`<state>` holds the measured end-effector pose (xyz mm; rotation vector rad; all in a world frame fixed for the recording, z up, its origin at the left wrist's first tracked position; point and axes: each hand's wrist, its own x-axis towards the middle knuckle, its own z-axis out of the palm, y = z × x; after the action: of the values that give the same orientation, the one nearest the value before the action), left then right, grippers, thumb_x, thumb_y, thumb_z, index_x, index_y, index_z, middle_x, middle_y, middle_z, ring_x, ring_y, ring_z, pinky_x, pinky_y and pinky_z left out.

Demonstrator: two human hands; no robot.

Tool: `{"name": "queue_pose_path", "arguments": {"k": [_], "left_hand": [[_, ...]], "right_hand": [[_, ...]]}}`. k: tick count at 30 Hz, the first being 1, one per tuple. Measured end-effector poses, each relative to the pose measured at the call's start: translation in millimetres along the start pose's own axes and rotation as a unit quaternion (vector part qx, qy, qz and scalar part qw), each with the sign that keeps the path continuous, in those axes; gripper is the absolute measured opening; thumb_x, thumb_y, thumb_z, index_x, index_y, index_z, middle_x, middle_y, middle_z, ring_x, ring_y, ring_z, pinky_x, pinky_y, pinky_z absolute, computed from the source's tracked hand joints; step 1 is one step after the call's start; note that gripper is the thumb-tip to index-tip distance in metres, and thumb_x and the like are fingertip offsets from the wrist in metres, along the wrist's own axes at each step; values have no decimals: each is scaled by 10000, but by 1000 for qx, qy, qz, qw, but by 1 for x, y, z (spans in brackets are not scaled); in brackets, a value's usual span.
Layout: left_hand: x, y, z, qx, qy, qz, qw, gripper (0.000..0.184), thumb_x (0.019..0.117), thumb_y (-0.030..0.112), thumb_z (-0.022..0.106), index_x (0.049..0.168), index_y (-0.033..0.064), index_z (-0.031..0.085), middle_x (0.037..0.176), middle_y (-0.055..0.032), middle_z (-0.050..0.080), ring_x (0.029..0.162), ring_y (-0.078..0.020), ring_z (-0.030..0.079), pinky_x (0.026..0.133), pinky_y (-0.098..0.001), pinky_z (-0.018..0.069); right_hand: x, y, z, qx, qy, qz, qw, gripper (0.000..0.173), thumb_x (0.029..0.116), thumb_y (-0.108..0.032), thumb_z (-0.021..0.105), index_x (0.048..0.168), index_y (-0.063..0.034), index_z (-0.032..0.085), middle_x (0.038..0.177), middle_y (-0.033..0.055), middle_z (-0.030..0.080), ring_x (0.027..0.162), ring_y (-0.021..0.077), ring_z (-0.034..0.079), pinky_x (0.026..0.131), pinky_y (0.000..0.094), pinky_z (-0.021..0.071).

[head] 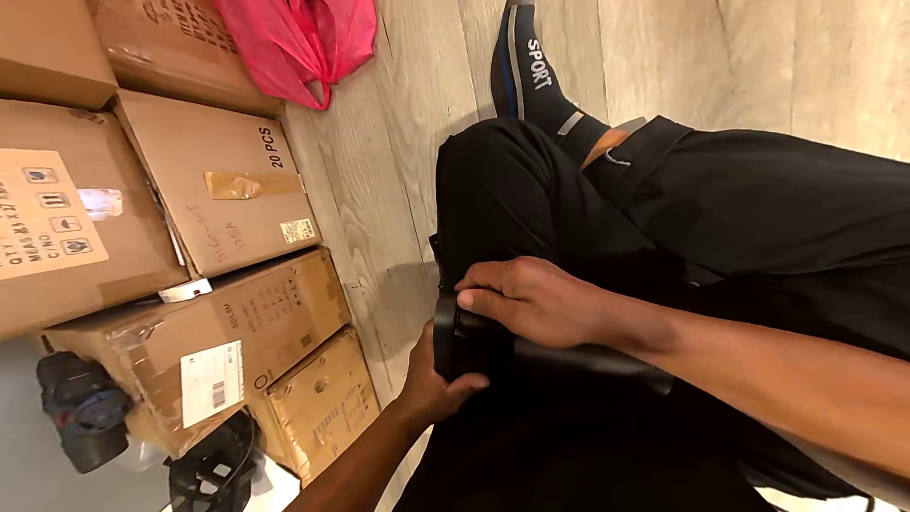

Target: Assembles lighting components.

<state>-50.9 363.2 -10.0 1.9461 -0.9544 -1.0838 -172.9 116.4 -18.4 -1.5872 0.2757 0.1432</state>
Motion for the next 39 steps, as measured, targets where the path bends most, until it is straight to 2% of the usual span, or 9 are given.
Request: {"name": "queue_pose_path", "arguments": {"k": [2, 6, 10, 14, 16, 18, 24, 31, 39], "left_hand": [[-1, -2, 1, -12, 4, 8, 1000, 919, 802, 664, 754, 1294, -73, 508, 1064, -48, 721, 979, -57, 704, 894, -297, 612], [1, -4, 1, 4, 4, 27, 1000, 923, 786, 688, 753, 1274, -64, 530, 1044, -44, 725, 963, -59, 708, 880, -304, 616], [3, -8, 1, 32, 7, 40, 999, 932, 785, 728, 726, 1246, -64, 558, 1024, -63, 727, 951, -76, 711, 875, -325, 618], [9, 9, -9, -5, -24, 4, 1000, 943, 785, 689, 757, 1287, -74, 520, 1062, -58, 726, 967, -81, 714, 873, -322, 626], [15, 31, -13, -46, -30, -13, 998, 928, 820, 657, 737, 1367, -39, 458, 1126, -7, 706, 1016, -50, 695, 903, -283, 611], [20, 43, -8, -87, -7, 4, 996, 781, 862, 570, 738, 1369, 40, 468, 1121, 55, 708, 1011, -24, 691, 908, -253, 601], [26, 28, 6, -53, 35, 72, 995, 722, 841, 571, 774, 1245, 9, 565, 1019, 16, 727, 926, -49, 711, 850, -277, 620], [29, 25, 8, -35, 39, 73, 996, 731, 851, 583, 758, 1228, -16, 574, 1014, 1, 725, 933, -49, 709, 859, -276, 618], [29, 31, 7, -62, 39, 61, 995, 715, 896, 585, 700, 1270, -4, 544, 1051, 28, 717, 957, -27, 699, 867, -252, 610]], "right_hand": [[-1, 0, -2, 7, -11, 0, 1000, 422, 1095, -464, 372, 1116, -211, 709, 873, -73, 659, 814, 32, 623, 728, 319, 522], [-2, -5, 0, -9, 6, 4, 1000, 377, 1103, -404, 390, 941, -184, 651, 740, -58, 568, 691, 62, 573, 623, 312, 478], [-2, -8, 2, -9, 20, 23, 999, 365, 1103, -358, 395, 876, -177, 616, 697, -45, 533, 647, 86, 548, 586, 328, 450], [-5, -10, 1, 5, 27, 54, 998, 345, 1097, -414, 412, 1005, -194, 661, 747, -51, 577, 692, 77, 579, 632, 332, 484], [-6, -11, 2, 9, 29, 52, 998, 329, 1083, -460, 436, 1030, -191, 618, 723, -54, 568, 657, 74, 573, 606, 325, 485], [-8, -12, 9, -2, 34, 16, 999, 339, 1080, -471, 430, 1049, -180, 603, 694, -63, 559, 626, 73, 568, 586, 325, 481], [-11, -12, 15, -62, 67, -21, 996, 299, 1090, -367, 408, 908, -176, 549, 601, -75, 455, 537, 69, 494, 500, 288, 404], [-7, -11, 11, -39, 54, 12, 998, 261, 1082, -324, 433, 891, -180, 538, 619, -73, 470, 550, 64, 497, 509, 280, 411], [-8, -9, 1, 5, 8, 34, 999, 354, 1094, -447, 395, 933, -187, 574, 670, -62, 515, 619, 68, 545, 561, 304, 452]]}}
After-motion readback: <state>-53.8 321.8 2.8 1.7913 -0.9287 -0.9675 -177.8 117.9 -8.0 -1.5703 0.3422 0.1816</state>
